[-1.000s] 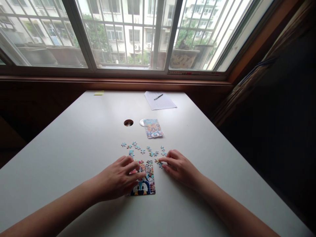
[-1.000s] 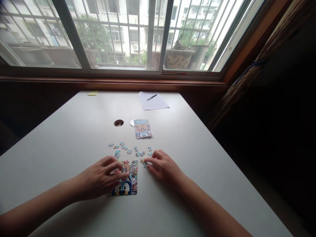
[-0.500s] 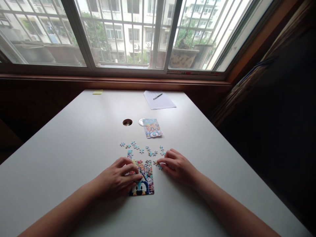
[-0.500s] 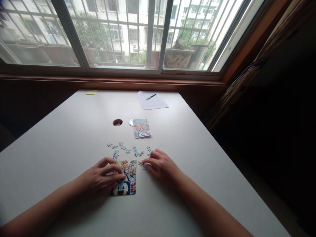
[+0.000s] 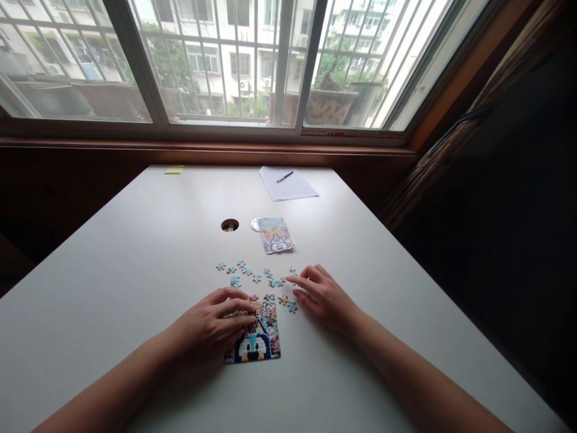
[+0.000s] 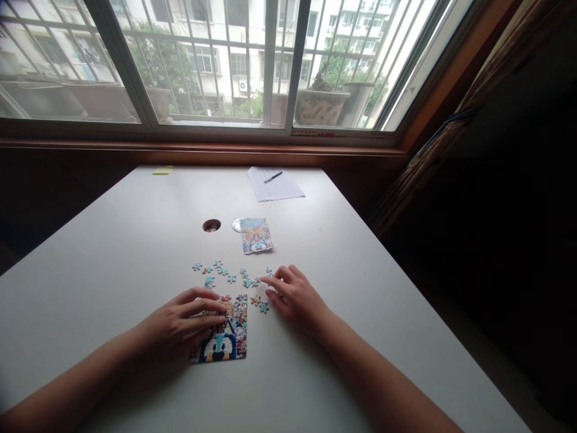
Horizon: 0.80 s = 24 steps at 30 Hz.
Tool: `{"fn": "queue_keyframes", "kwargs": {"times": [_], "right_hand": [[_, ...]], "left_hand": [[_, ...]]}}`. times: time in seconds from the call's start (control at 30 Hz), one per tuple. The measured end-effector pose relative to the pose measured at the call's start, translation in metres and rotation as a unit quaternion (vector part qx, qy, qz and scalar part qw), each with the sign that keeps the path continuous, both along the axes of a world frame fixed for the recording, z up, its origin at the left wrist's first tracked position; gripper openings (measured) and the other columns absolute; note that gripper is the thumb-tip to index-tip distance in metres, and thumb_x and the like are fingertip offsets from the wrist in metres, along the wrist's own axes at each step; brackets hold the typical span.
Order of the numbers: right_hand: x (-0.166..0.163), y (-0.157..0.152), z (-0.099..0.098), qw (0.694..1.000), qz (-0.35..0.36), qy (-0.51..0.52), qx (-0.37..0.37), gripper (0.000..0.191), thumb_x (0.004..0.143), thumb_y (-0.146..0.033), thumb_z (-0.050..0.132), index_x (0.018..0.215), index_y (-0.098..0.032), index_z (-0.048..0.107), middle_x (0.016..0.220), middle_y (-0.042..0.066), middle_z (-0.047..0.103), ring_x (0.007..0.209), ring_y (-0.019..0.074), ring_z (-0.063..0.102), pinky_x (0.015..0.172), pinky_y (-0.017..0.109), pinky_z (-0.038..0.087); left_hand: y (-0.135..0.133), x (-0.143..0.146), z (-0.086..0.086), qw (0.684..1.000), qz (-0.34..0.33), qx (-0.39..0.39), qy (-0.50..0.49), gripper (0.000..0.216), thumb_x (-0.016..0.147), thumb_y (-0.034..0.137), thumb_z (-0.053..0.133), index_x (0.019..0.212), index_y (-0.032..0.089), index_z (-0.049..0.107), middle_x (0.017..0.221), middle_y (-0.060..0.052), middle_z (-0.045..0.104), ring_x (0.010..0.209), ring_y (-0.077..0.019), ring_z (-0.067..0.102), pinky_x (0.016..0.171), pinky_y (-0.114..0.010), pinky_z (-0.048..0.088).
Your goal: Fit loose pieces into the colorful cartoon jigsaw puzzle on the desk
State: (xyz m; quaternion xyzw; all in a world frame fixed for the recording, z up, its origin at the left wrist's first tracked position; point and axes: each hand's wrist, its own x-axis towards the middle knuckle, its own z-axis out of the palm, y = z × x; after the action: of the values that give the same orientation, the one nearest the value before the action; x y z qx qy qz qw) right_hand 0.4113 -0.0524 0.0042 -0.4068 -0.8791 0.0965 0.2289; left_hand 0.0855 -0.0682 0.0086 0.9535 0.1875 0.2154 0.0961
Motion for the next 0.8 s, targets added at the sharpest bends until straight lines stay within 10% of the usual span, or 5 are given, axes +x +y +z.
{"fn": "queue_keyframes", "kwargs": {"times": [0.8], "right_hand": [[-0.0026, 0.0007, -0.0038, 0.999, 0.023, 0.009, 0.039, 0.021, 0.098, -0.023, 0.059, 0.113, -0.027, 0.073, 0.09, 0.007, 0.061, 0.085, 0.0213, 0.051, 0.077, 0.035, 0.045]], "left_hand": [[-0.0035, -0.0009, 0.0017, 1.0, -0.012, -0.021, 0.004, 0.038, 0.096, 0.015, 0.055, 0.133, 0.025, 0.058, 0.129, -0.006, 0.067, 0.116, -0.0212, 0.06, 0.103, -0.039, 0.052]]}}
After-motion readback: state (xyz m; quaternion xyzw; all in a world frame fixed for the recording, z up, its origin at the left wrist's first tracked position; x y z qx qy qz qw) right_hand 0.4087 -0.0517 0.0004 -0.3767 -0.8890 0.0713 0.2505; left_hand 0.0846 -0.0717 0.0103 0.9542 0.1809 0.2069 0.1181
